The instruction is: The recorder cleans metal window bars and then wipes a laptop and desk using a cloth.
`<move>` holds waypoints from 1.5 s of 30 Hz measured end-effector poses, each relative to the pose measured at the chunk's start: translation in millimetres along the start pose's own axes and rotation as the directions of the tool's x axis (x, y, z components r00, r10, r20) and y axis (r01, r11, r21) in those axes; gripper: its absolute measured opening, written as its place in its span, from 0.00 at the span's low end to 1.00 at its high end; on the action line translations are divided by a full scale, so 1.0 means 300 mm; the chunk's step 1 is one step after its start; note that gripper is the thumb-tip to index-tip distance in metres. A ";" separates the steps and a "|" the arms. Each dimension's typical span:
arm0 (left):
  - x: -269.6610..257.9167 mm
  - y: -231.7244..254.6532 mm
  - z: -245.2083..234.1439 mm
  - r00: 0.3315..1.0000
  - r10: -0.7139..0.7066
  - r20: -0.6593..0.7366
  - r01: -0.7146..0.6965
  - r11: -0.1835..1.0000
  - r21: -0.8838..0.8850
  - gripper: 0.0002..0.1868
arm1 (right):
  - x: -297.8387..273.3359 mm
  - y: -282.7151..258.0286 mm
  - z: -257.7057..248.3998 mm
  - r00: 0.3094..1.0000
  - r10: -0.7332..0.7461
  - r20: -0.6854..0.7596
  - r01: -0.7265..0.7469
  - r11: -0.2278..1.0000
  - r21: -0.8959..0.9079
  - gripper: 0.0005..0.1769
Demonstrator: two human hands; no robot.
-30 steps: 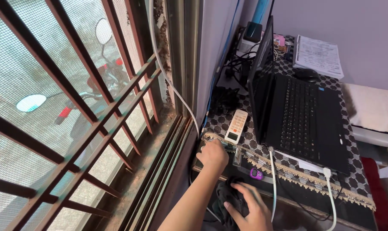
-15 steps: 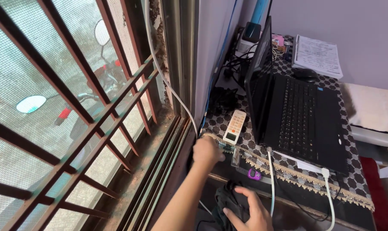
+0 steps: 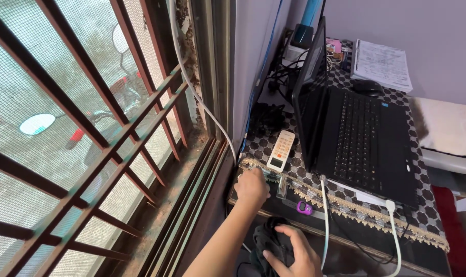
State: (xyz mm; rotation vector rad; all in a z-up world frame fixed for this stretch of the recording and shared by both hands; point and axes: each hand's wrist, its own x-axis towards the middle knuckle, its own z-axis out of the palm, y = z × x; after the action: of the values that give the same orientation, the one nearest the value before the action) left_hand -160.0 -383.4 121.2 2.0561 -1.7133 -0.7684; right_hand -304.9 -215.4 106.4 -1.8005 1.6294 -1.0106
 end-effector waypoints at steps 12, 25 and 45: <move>-0.007 0.021 -0.019 1.000 0.016 -0.012 -0.015 0.995 0.095 0.24 | 0.003 -0.057 -0.046 0.993 -0.116 -0.005 0.116 0.993 0.011 0.32; 0.041 0.059 -0.025 0.998 -0.046 0.037 0.041 0.992 0.121 0.27 | -0.003 -0.029 -0.039 0.995 -0.094 0.037 0.093 0.995 0.020 0.32; -0.055 -0.042 -0.229 0.981 0.120 -0.155 -0.104 0.988 0.113 0.15 | 0.131 -0.133 0.059 0.903 -0.430 -0.005 0.392 0.828 -0.400 0.29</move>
State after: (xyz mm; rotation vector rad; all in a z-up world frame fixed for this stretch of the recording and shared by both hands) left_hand -110.1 -369.7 171.1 2.0074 -1.7931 -0.4733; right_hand -266.4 -249.8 134.5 -2.4926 1.6187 -1.0092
